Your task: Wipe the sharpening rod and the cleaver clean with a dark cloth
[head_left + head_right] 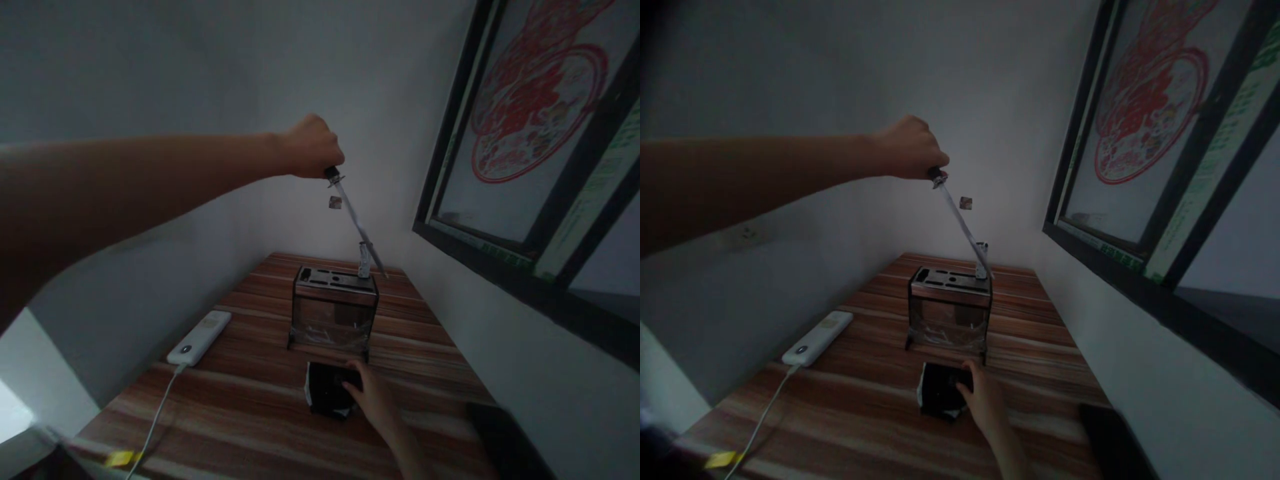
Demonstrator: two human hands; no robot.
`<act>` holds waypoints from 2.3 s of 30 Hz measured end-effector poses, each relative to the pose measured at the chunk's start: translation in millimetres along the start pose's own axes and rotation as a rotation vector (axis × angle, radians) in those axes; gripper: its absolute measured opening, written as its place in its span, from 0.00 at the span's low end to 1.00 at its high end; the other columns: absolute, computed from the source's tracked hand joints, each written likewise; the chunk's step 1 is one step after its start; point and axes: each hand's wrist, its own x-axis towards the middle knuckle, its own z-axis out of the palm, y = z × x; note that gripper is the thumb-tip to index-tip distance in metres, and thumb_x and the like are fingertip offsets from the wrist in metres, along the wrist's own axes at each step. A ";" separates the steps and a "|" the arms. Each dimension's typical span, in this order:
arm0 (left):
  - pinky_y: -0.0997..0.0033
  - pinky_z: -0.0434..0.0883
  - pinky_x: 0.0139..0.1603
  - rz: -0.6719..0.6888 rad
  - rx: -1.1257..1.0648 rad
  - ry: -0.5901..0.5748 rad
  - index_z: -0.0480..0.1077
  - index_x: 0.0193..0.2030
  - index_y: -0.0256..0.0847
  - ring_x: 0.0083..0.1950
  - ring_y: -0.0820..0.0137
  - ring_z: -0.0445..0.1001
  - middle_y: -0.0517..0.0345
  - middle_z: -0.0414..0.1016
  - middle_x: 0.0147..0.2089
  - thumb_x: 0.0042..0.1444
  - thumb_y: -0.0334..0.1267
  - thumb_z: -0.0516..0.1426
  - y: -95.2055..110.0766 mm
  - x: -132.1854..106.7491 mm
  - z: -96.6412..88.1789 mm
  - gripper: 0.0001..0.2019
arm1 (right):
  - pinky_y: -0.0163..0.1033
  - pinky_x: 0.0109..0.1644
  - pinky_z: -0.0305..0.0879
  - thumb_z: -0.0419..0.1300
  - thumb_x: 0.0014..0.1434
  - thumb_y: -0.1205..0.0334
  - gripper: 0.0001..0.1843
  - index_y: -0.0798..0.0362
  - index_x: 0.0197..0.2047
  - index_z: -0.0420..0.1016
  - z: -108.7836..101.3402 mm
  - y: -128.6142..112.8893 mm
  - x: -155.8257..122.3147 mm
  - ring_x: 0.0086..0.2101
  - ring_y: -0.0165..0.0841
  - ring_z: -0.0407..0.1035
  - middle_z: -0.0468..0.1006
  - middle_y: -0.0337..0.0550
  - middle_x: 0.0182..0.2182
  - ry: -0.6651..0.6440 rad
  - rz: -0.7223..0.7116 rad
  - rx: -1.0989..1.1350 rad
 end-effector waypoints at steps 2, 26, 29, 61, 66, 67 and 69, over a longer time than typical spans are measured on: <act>0.64 0.60 0.40 -0.117 -0.086 0.008 0.73 0.40 0.36 0.43 0.58 0.70 0.49 0.71 0.34 0.57 0.41 0.49 9.0 -9.8 10.6 0.15 | 0.41 0.50 0.61 0.58 0.51 0.65 0.16 0.51 0.46 0.69 0.1 0.0 -0.4 0.46 0.38 0.70 0.76 0.46 0.45 0.001 0.004 0.013; 0.75 0.61 0.33 -0.432 -2.201 -0.661 0.62 0.33 0.39 0.32 0.73 0.60 0.62 0.61 0.30 0.46 0.61 0.55 301.7 -209.5 64.0 0.24 | 0.39 0.46 0.64 0.55 0.52 0.55 0.12 0.51 0.38 0.67 14.4 -4.9 3.0 0.40 0.36 0.68 0.74 0.41 0.36 0.073 0.036 0.501; 0.77 0.55 0.23 -0.378 -2.401 -0.773 0.60 0.35 0.38 0.23 0.78 0.54 0.67 0.56 0.23 0.43 0.65 0.54 309.5 -211.5 77.0 0.29 | 0.40 0.46 0.64 0.58 0.49 0.51 0.15 0.49 0.38 0.69 8.2 -6.9 1.9 0.41 0.38 0.68 0.76 0.39 0.35 0.159 0.172 0.657; 0.78 0.50 0.20 -0.631 -2.525 -0.867 0.59 0.30 0.39 0.19 0.80 0.49 0.72 0.52 0.17 0.48 0.58 0.55 349.1 -223.2 74.2 0.22 | 0.40 0.41 0.67 0.61 0.48 0.44 0.17 0.48 0.31 0.77 -23.4 -38.6 -13.9 0.34 0.35 0.72 0.79 0.37 0.29 0.114 0.353 1.438; 0.78 0.51 0.21 -0.618 -2.498 -0.872 0.60 0.30 0.38 0.20 0.79 0.50 0.70 0.54 0.18 0.49 0.58 0.54 348.2 -225.0 73.9 0.22 | 0.42 0.44 0.67 0.68 0.41 0.56 0.20 0.46 0.41 0.75 -19.8 -34.5 -15.3 0.38 0.36 0.73 0.79 0.39 0.39 -0.002 0.312 1.361; 0.77 0.51 0.22 -0.616 -2.496 -0.867 0.61 0.30 0.38 0.21 0.78 0.51 0.70 0.54 0.19 0.49 0.58 0.54 348.1 -225.0 73.9 0.22 | 0.41 0.43 0.68 0.69 0.40 0.57 0.23 0.45 0.43 0.75 -19.0 -33.2 -16.0 0.37 0.35 0.73 0.79 0.39 0.39 -0.029 0.283 1.327; 0.77 0.52 0.22 -0.609 -2.492 -0.850 0.62 0.31 0.37 0.22 0.78 0.52 0.69 0.55 0.20 0.49 0.57 0.54 348.1 -224.5 73.7 0.22 | 0.39 0.41 0.68 0.71 0.37 0.61 0.27 0.46 0.44 0.74 -17.2 -30.2 -17.1 0.36 0.35 0.73 0.79 0.39 0.38 -0.061 0.227 1.235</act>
